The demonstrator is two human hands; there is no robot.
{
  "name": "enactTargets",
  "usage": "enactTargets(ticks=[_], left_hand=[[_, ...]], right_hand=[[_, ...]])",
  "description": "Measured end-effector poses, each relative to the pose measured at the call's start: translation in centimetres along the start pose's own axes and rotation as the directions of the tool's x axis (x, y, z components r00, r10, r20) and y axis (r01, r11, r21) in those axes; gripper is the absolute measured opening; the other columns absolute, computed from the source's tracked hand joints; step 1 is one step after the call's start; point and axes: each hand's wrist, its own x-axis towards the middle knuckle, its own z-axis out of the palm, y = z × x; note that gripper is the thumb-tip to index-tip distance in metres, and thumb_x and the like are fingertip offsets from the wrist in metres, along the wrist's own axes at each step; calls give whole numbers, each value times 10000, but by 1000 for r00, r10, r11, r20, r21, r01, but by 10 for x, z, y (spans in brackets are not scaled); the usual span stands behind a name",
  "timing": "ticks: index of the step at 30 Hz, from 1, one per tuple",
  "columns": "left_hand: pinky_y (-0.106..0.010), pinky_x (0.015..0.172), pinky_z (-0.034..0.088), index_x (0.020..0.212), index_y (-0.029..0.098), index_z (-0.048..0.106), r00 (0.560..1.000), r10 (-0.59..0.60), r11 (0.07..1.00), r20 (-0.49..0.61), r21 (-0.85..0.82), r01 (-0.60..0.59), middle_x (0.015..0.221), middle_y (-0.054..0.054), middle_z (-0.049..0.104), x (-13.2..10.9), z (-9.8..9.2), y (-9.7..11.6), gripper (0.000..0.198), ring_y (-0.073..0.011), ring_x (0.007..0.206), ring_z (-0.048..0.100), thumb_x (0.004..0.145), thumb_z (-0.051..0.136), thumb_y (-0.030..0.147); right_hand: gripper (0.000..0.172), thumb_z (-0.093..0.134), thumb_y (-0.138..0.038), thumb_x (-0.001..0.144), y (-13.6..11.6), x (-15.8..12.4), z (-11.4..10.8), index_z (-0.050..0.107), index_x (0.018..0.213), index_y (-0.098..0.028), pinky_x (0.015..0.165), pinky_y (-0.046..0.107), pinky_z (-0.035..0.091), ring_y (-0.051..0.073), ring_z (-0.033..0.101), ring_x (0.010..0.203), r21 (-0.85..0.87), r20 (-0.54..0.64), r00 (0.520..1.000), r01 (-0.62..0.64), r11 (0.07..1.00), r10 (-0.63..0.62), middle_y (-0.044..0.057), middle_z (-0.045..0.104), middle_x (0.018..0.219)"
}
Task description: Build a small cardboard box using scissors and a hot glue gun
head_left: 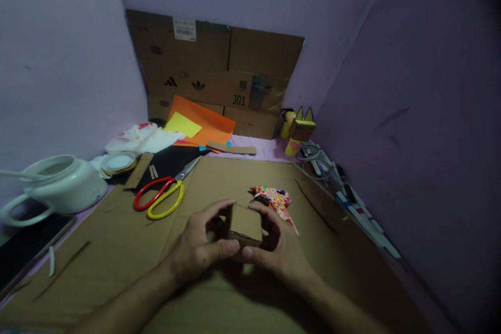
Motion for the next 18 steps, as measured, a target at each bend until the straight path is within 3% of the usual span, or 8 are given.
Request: enactTargets(ticks=[4, 6, 9, 10, 12, 14, 15, 18], left_hand=[[-426, 911, 454, 1294, 105, 408, 996, -80, 991, 33, -101, 83, 1201, -164, 570, 2, 1, -2, 757, -324, 1080, 561, 646, 734, 320], [-408, 914, 460, 1314, 111, 373, 992, -122, 975, 45, -182, 128, 1241, -167, 547, 3, 1, -2, 800, -325, 1109, 548, 632, 754, 283], [-383, 881, 487, 1326, 120, 338, 990, -137, 960, -45, -252, 121, 1222, -164, 570, 3, 0, 1, 826, -317, 1110, 553, 631, 763, 253], [-375, 867, 496, 1327, 121, 330, 986, -132, 960, -101, -260, 102, 1207, -162, 581, 3, -1, 1, 827, -314, 1106, 556, 635, 762, 253], [-363, 856, 502, 1315, 118, 338, 973, -108, 964, -203, -261, 52, 1200, -160, 583, 4, -4, 3, 817, -312, 1110, 552, 631, 764, 252], [-354, 871, 494, 1278, 113, 389, 963, -68, 967, -259, -255, 0, 1220, -156, 568, 6, -7, 3, 770, -313, 1127, 536, 619, 766, 242], [-352, 879, 488, 1255, 116, 418, 962, -50, 968, -270, -252, -20, 1230, -151, 561, 7, -9, 3, 737, -311, 1134, 529, 616, 765, 235], [-353, 886, 483, 1215, 125, 458, 964, -18, 966, -266, -255, -53, 1238, -140, 553, 8, -10, 4, 674, -308, 1137, 524, 619, 756, 221]], right_hand=[[650, 802, -380, 550, 1, 3, -1, 539, 1121, -215, 910, 430, 469, 297, 583, 1086, 8, 28, 1000, 11, 1000, -12, 109, 623, 1160], [728, 784, -448, 561, -2, 3, -4, 515, 1195, -211, 874, 414, 491, 305, 558, 1121, -33, 43, 999, 27, 999, -25, 130, 578, 1242], [668, 701, -504, 637, -12, 4, -15, 523, 1204, -198, 719, 361, 531, 291, 587, 1047, -319, -111, 984, 94, 943, -136, 141, 596, 1208], [575, 651, -511, 680, -16, 5, -21, 559, 1144, -185, 708, 356, 520, 274, 615, 970, -463, -208, 958, 79, 883, -195, 137, 638, 1126], [426, 607, -529, 705, -21, 8, -35, 628, 941, -176, 608, 321, 488, 234, 647, 741, -711, -362, 907, -121, 693, -214, 108, 686, 923], [427, 600, -602, 661, -23, 11, -47, 643, 801, -201, 510, 289, 421, 247, 643, 662, -825, -443, 890, -356, 439, -109, 71, 690, 750], [428, 575, -621, 671, -23, 13, -51, 638, 776, -210, 489, 278, 393, 248, 644, 645, -849, -437, 898, -393, 354, -50, 62, 691, 717], [424, 612, -603, 636, -19, 18, -57, 624, 799, -212, 466, 260, 349, 249, 647, 627, -871, -431, 902, -421, 254, 18, 59, 700, 689]])
